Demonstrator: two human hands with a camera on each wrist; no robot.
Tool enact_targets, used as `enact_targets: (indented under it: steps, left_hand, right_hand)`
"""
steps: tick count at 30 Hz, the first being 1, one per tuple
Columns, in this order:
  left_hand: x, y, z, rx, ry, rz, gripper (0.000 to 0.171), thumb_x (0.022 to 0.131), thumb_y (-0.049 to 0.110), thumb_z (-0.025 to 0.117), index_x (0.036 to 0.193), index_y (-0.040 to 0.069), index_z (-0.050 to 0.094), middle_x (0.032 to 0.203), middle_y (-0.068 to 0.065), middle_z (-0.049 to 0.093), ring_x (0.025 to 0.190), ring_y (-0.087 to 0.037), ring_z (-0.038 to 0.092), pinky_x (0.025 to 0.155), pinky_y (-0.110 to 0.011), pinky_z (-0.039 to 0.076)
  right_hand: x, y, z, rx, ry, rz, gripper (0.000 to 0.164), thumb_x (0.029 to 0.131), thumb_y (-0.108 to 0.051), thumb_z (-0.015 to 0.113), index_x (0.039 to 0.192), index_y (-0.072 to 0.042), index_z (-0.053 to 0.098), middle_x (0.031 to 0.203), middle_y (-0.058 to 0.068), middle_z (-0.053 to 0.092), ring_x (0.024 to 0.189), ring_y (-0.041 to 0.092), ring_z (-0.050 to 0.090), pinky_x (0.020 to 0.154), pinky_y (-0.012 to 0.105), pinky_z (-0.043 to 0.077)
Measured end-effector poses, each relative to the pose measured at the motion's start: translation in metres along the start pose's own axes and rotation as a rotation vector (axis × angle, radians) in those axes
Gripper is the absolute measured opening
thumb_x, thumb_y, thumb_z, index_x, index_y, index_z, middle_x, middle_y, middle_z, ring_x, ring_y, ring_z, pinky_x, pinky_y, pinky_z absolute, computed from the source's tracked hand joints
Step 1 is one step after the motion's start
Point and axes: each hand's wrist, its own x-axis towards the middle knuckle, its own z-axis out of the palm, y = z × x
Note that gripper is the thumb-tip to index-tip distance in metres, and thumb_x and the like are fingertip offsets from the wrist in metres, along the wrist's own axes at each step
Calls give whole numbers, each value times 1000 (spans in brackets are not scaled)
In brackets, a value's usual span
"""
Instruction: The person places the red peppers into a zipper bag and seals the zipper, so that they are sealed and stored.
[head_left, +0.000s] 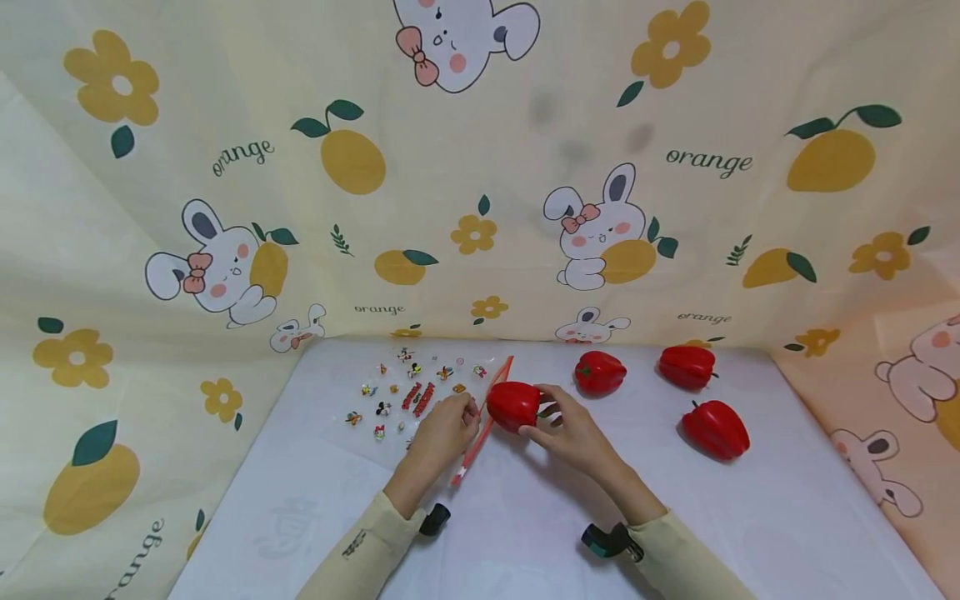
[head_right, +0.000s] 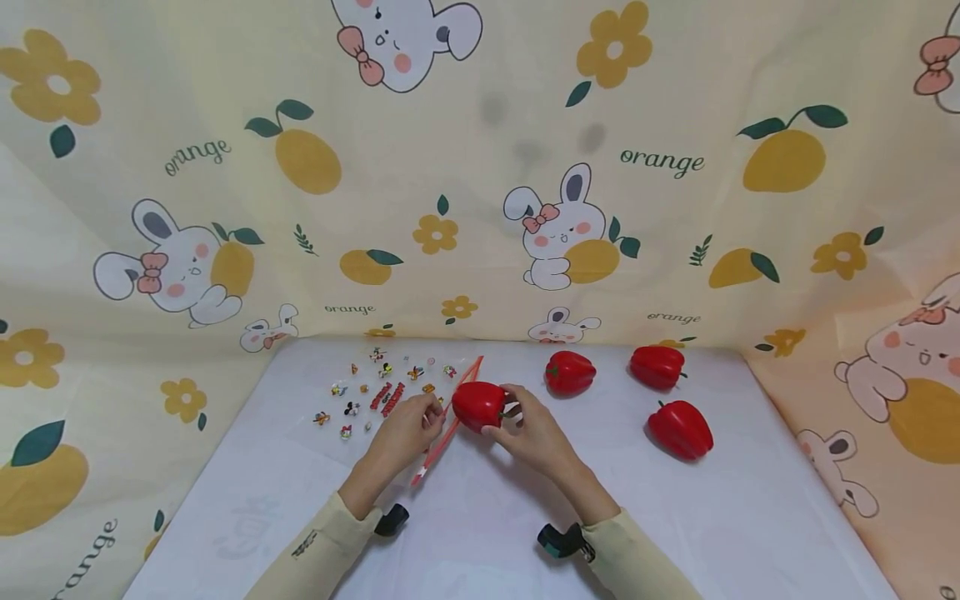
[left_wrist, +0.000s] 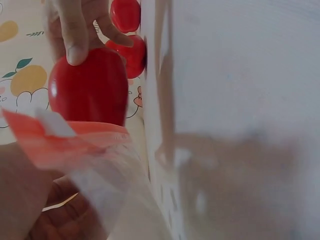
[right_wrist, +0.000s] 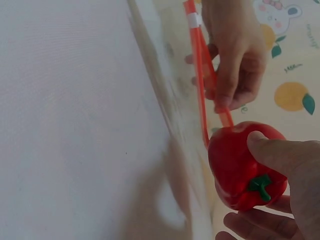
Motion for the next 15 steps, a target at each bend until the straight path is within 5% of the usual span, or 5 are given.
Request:
enact_targets:
  steps: [15]
  left_hand:
    - [-5,9,-6,72,58,68,6,100,16,75,101,16,70,88,7,64,75,-7,55,61,-21,49]
  right_hand:
    - [7,5,10,30,-3,24,75,88,-26,92,150,-9,54,129,11,68,103,25,70,85,38,63]
